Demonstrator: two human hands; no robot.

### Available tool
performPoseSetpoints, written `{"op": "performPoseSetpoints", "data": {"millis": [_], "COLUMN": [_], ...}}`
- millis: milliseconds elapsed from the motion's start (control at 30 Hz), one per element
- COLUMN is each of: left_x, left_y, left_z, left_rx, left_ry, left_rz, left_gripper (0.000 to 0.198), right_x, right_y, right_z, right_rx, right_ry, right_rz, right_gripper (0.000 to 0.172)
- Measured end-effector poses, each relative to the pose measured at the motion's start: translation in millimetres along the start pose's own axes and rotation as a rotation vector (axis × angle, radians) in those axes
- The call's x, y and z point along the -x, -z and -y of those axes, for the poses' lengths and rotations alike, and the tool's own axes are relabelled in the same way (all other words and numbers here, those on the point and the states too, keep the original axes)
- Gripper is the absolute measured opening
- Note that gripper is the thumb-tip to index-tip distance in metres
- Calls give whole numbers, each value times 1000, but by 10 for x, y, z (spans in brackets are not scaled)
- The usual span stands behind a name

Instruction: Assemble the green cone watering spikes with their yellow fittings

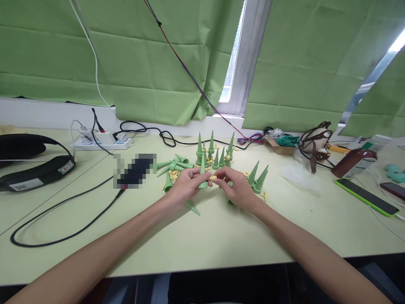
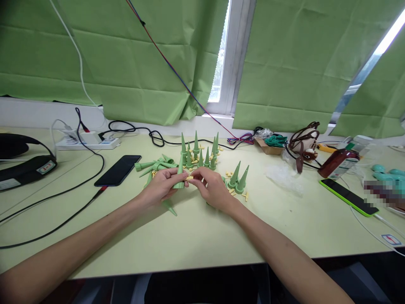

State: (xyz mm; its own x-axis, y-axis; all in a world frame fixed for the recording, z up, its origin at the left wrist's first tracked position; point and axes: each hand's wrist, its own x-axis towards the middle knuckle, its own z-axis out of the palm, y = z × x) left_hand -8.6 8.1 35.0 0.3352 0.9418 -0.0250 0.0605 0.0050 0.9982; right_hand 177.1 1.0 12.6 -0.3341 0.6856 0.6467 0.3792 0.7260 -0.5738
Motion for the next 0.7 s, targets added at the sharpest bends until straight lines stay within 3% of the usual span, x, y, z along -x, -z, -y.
{"op": "performPoseSetpoints", "data": {"millis": [233, 700], "left_x": [5, -11], "left_y": [-4, 9], "left_z": [-10, 5], "left_rx": [10, -97], "left_ry": [-10, -120], "left_rz": [9, 35], "left_gripper": [37, 33], "right_x": [-13, -18], "right_y": [4, 7], "right_z": [21, -17], "right_rx": [-11, 72], "right_ry": [-9, 4], "right_rz": [20, 51], "right_gripper": [11, 33]}}
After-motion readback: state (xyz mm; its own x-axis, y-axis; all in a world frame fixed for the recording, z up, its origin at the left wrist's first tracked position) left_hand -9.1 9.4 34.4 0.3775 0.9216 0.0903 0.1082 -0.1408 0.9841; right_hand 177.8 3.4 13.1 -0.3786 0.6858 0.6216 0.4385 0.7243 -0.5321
